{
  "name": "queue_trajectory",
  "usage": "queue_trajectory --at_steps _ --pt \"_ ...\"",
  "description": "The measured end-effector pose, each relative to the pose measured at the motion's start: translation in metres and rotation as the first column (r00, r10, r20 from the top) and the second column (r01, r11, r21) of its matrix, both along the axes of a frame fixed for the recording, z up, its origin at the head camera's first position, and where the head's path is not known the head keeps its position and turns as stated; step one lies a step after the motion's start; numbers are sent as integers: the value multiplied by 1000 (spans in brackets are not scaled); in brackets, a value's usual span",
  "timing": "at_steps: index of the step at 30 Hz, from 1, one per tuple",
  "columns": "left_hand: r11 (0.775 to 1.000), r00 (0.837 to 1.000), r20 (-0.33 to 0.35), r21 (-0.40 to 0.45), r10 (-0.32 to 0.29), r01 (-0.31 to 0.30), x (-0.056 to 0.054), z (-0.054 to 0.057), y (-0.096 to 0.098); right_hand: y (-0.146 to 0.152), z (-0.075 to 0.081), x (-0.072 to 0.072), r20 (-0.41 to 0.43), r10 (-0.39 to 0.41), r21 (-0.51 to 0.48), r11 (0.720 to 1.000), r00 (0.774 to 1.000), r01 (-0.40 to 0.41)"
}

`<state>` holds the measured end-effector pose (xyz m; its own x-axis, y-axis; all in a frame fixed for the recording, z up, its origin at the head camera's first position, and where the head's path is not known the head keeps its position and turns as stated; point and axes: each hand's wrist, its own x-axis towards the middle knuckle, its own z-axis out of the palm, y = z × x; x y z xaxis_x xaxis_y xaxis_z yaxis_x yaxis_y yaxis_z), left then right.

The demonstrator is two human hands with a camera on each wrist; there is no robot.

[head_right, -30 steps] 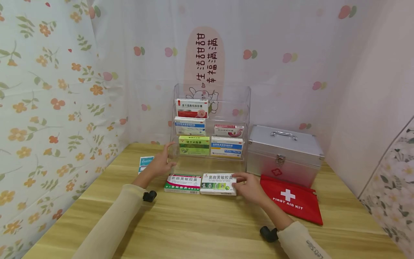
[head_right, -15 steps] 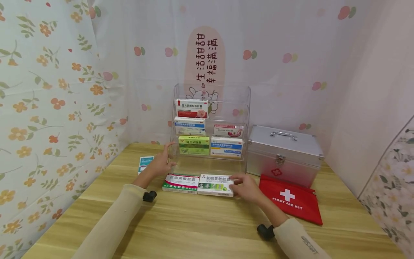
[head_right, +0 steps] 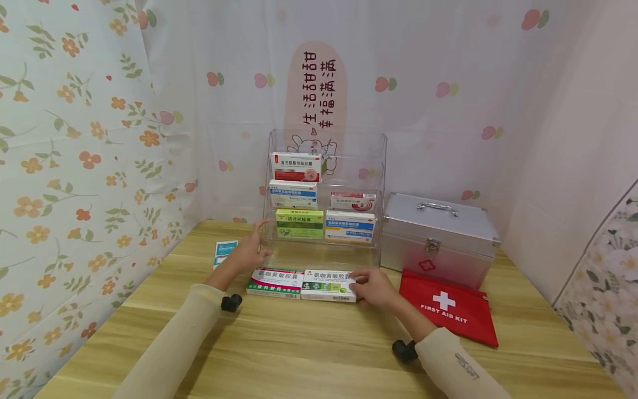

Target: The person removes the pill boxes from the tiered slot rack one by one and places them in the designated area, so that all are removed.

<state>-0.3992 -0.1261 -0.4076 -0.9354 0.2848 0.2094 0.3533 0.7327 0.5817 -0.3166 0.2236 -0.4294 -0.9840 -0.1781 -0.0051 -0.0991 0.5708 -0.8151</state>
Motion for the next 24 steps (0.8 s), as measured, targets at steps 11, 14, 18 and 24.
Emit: queue_trajectory --at_steps 11,14,18,24 --pt "1000 1000 2 -7 7 -7 -1 0 -1 -8 3 -1 -5 0 9 1000 1000 0" --pt "1000 1000 -5 -2 2 -2 -1 1 -1 -10 4 -1 -4 10 1 1000 1000 -10" --pt "1000 1000 -10 -1 -4 4 0 2 -1 -12 3 -4 -1 11 -9 1000 1000 -11" --pt "1000 1000 -2 -8 -1 1 1 2 0 -16 -2 -6 -7 12 -3 1000 1000 -12"
